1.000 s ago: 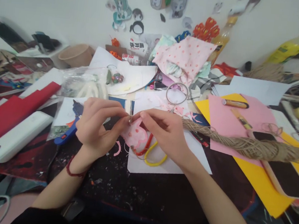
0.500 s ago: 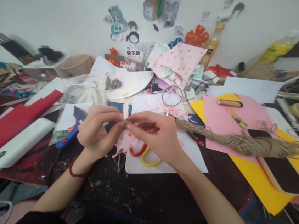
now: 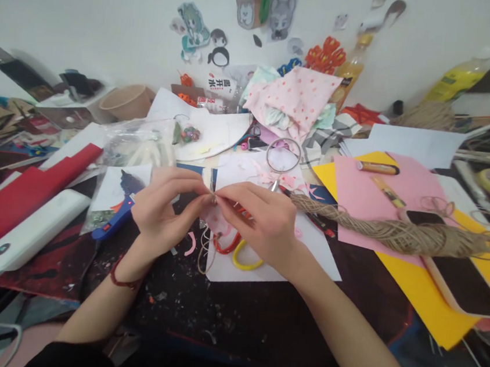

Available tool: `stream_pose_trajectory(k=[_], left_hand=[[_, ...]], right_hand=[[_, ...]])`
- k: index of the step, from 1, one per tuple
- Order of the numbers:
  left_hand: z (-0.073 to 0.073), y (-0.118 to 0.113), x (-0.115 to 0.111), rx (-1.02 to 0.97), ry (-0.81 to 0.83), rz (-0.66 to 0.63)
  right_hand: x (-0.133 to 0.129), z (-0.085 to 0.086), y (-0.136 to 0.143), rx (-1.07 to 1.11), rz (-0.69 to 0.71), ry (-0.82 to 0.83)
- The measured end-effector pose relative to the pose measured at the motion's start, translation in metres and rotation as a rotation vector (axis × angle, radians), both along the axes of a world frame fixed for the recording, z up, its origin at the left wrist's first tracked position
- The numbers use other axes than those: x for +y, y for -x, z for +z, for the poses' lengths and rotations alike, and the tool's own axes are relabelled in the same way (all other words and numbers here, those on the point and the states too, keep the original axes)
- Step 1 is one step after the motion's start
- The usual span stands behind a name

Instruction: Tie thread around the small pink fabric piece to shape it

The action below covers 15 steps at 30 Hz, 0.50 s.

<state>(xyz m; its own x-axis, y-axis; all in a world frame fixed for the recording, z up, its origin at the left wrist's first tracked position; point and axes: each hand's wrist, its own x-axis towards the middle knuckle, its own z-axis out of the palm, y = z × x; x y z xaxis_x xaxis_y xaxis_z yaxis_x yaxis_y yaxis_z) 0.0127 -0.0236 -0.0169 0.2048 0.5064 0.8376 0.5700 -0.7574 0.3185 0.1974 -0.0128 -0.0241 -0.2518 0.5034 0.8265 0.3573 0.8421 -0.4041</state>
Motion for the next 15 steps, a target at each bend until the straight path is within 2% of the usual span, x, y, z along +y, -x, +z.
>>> stream_pose_trajectory(k=[6, 11, 15], left_hand=[[0.0038, 0.0005, -0.0010, -0.041, 0.138, -0.063], [0.0032, -0.0004, -0.0014, -0.017, 0.118, -0.049], [0.0027, -0.0015, -0.0018, -0.030, 0.109, -0.071]], right_hand=[[0.0012, 0.0003, 0.0012, -0.001, -0.012, -0.062], [0.0020, -0.0002, 0.0008, -0.018, -0.013, -0.058], [0.0001, 0.0004, 0.0007, 0.016, -0.007, 0.014]])
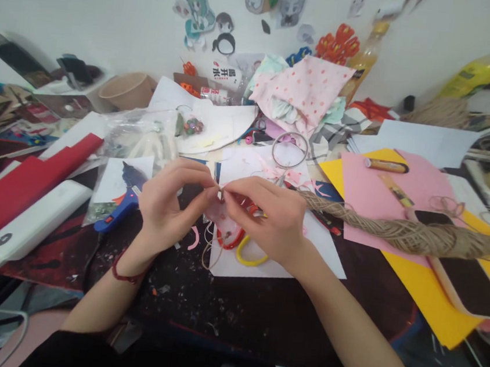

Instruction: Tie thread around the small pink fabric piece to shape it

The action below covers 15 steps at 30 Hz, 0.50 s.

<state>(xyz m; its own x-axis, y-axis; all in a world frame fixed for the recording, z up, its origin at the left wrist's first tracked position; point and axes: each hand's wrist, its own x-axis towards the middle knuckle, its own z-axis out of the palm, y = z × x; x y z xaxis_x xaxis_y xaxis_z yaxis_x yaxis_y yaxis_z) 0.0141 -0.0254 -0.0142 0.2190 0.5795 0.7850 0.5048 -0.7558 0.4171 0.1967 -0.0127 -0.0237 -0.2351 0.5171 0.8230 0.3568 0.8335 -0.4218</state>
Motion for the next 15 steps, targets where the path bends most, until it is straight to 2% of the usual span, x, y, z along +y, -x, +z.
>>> stream_pose_trajectory(k=[8, 15], left_hand=[[-0.0017, -0.0020, 0.0006, -0.084, 0.059, -0.085], [-0.0020, -0.0042, 0.0009, -0.151, 0.069, -0.120]], right_hand=[[-0.0019, -0.0029, 0.0003, 0.161, 0.071, 0.183], [-0.0031, -0.0023, -0.0003, 0.208, 0.064, 0.209]])
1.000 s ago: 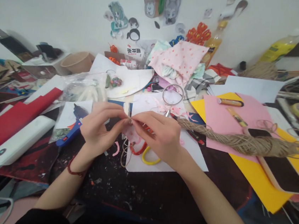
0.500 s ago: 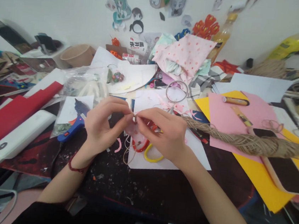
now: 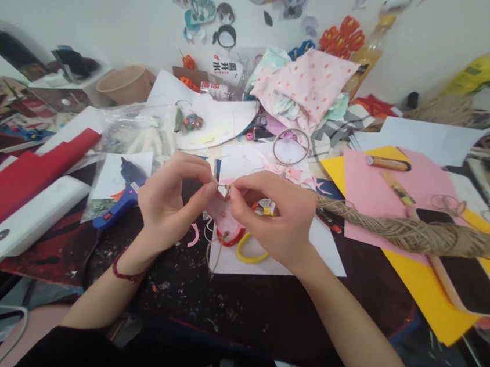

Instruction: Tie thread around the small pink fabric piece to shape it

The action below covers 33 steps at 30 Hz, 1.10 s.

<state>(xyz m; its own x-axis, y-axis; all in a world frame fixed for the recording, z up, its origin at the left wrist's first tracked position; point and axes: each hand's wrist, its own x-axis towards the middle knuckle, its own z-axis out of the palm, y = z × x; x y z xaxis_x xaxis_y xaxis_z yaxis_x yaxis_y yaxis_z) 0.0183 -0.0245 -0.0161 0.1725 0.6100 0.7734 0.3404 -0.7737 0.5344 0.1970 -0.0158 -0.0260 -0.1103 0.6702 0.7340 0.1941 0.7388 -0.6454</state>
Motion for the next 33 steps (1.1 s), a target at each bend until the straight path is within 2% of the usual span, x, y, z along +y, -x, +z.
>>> stream_pose_trajectory(k=[15, 20, 25, 30, 33], left_hand=[[-0.0024, 0.0005, -0.0023, 0.175, 0.041, 0.084], [-0.0058, -0.0016, -0.0020, 0.192, 0.029, 0.150], [-0.0082, -0.0021, -0.0010, 0.151, 0.090, 0.121], [-0.0048, -0.0022, -0.0014, 0.157, 0.069, 0.090], [-0.0025, -0.0020, -0.0026, 0.140, 0.127, 0.073]], right_hand=[[0.0031, 0.0024, -0.0002, -0.084, -0.029, -0.099], [0.0037, -0.0006, -0.0008, -0.181, -0.111, -0.190], [0.0034, 0.0001, -0.0002, -0.185, -0.123, -0.171], [0.0031, 0.0029, 0.0003, -0.154, -0.091, -0.132], [0.0043, 0.0031, -0.0008, -0.156, -0.077, -0.130]])
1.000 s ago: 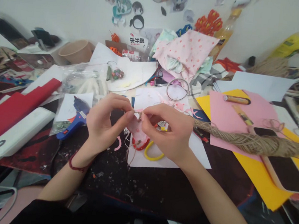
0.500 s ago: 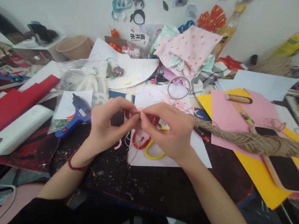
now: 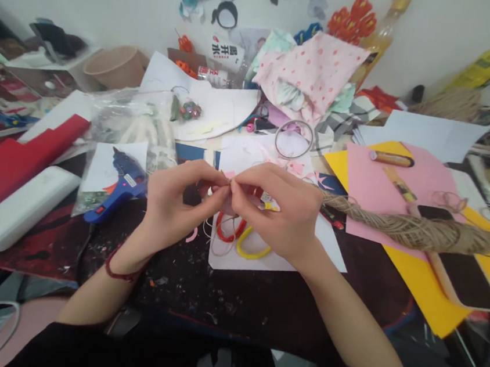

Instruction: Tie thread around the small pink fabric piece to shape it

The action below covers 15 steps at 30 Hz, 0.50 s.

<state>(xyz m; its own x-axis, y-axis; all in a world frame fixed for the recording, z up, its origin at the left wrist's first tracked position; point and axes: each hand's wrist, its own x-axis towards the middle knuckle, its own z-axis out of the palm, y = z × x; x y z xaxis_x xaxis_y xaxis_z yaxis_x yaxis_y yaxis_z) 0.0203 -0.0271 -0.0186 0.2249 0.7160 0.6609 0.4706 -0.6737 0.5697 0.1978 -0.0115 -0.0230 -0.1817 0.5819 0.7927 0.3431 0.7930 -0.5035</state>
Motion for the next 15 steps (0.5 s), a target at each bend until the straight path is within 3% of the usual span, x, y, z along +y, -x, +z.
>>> stream_pose_trajectory(k=[15], left_hand=[[0.0052, 0.0028, -0.0003, -0.057, 0.198, -0.069]], right_hand=[[0.0011, 0.0022, -0.0023, -0.046, -0.047, -0.053]])
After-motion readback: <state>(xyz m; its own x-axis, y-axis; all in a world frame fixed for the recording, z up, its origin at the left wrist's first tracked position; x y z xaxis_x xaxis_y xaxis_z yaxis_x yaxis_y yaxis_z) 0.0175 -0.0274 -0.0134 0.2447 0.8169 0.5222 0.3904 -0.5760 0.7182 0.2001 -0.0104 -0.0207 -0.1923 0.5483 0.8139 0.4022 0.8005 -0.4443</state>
